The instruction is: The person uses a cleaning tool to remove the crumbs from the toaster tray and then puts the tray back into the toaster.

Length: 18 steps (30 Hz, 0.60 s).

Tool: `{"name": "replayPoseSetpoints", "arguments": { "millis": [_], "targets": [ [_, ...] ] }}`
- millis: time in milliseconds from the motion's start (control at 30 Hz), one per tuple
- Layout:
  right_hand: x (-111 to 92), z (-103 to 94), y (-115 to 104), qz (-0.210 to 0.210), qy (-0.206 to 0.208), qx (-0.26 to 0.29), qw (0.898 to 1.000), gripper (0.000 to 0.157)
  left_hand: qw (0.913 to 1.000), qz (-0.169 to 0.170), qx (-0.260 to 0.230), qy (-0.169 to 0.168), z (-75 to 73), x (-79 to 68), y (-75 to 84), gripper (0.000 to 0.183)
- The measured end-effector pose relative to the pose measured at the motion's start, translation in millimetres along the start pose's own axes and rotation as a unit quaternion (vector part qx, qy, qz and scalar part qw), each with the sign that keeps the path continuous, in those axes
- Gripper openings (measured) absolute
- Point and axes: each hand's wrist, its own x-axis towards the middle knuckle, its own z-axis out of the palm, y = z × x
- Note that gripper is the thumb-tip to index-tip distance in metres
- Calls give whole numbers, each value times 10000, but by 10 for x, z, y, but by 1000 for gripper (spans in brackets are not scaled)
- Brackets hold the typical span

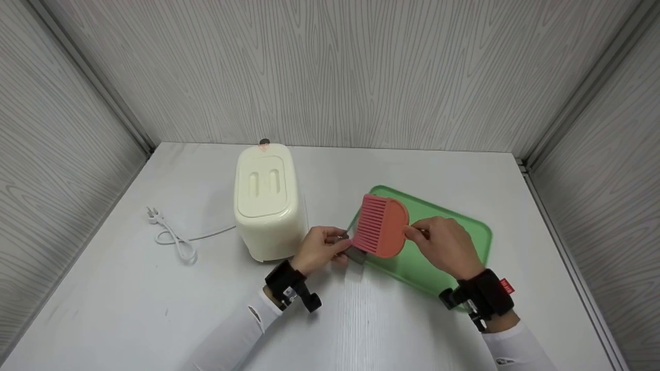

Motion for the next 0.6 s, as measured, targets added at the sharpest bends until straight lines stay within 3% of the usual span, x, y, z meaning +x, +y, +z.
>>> {"name": "replayPoseSetpoints", "arguments": {
  "millis": [600],
  "targets": [
    [-1,-79,344,376,155,-125,9991,33,9999,2,-122,-1,14,-7,-10,22]
  ]
}}
